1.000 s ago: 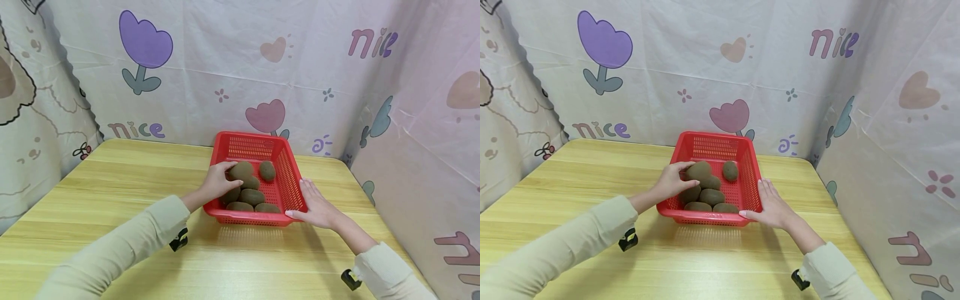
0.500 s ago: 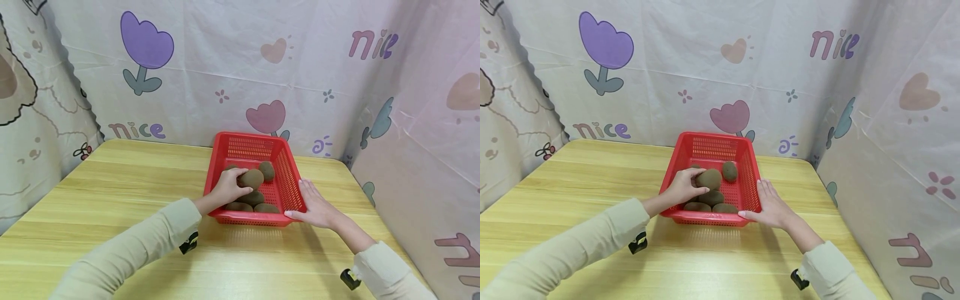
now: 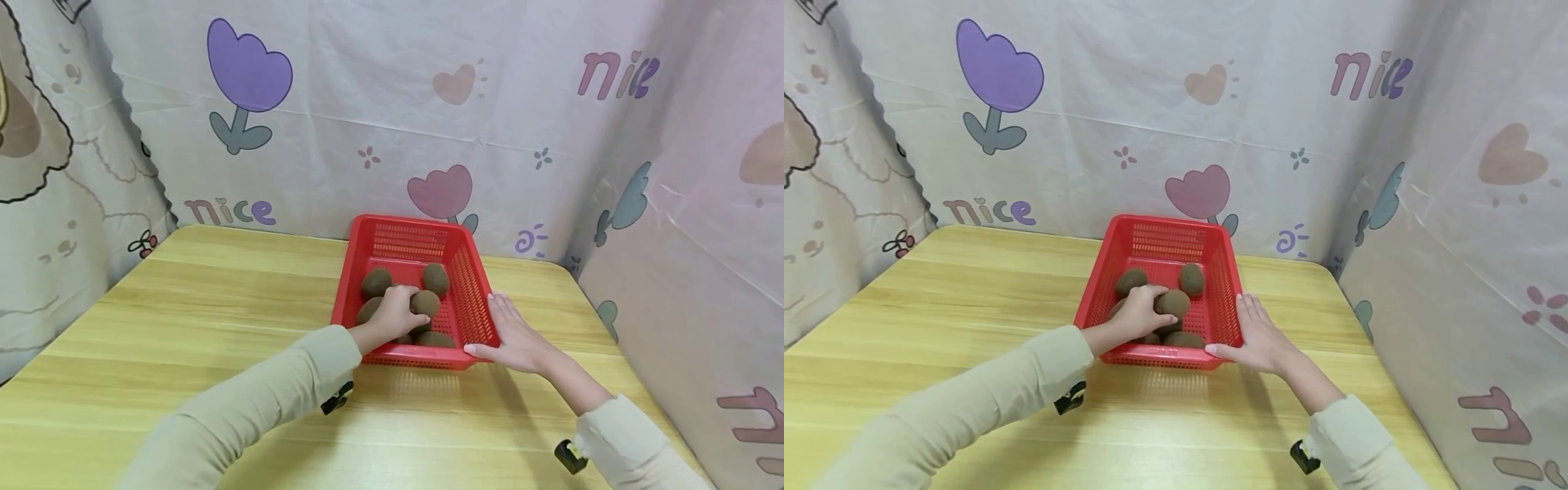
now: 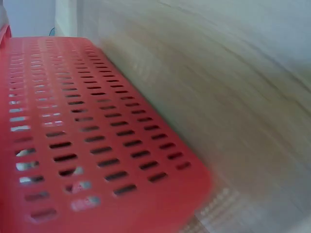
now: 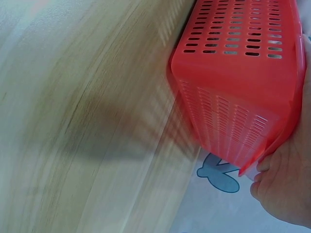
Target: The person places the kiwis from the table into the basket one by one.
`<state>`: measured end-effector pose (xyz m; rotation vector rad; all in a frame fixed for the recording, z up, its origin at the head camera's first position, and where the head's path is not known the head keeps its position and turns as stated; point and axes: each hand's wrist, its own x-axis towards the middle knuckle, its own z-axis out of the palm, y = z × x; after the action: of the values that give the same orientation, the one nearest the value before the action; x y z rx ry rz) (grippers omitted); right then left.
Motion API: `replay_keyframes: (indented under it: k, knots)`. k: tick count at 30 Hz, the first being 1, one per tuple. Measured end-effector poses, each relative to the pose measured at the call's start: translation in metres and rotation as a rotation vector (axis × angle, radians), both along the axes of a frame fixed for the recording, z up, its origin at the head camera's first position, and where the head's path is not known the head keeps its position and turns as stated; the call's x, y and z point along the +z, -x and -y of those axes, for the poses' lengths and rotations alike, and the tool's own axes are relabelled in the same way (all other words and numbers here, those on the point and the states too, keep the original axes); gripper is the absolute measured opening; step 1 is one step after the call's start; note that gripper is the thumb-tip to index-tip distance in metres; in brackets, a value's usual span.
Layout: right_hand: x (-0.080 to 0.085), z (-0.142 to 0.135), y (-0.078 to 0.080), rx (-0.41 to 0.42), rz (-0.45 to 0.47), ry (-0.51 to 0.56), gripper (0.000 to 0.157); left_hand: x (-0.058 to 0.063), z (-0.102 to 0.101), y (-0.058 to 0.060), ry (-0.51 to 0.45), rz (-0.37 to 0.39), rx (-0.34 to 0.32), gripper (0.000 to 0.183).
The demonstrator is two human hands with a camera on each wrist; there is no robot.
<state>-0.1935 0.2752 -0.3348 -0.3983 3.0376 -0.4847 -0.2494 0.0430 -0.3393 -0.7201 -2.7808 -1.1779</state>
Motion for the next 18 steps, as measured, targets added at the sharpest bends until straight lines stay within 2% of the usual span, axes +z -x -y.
replay_keyframes:
  k: [5,8,13,18]
  knots:
    - [-0.001,0.0,0.0,0.019,-0.015,0.004,0.104,0.003,-0.004,0.003,-0.038,0.088,-0.013,0.056]
    - [-0.001,0.0,0.001,0.028,-0.022,0.011,0.103,0.004,0.002,0.005,-0.073,0.087,-0.038,0.056]
    - [-0.001,0.001,0.001,0.024,-0.016,0.018,0.104,0.002,0.018,0.007,-0.116,-0.02,-0.062,0.051]
    - [-0.001,0.0,0.0,0.017,-0.01,0.019,0.105,0.005,0.039,0.002,-0.126,-0.136,-0.078,0.05]
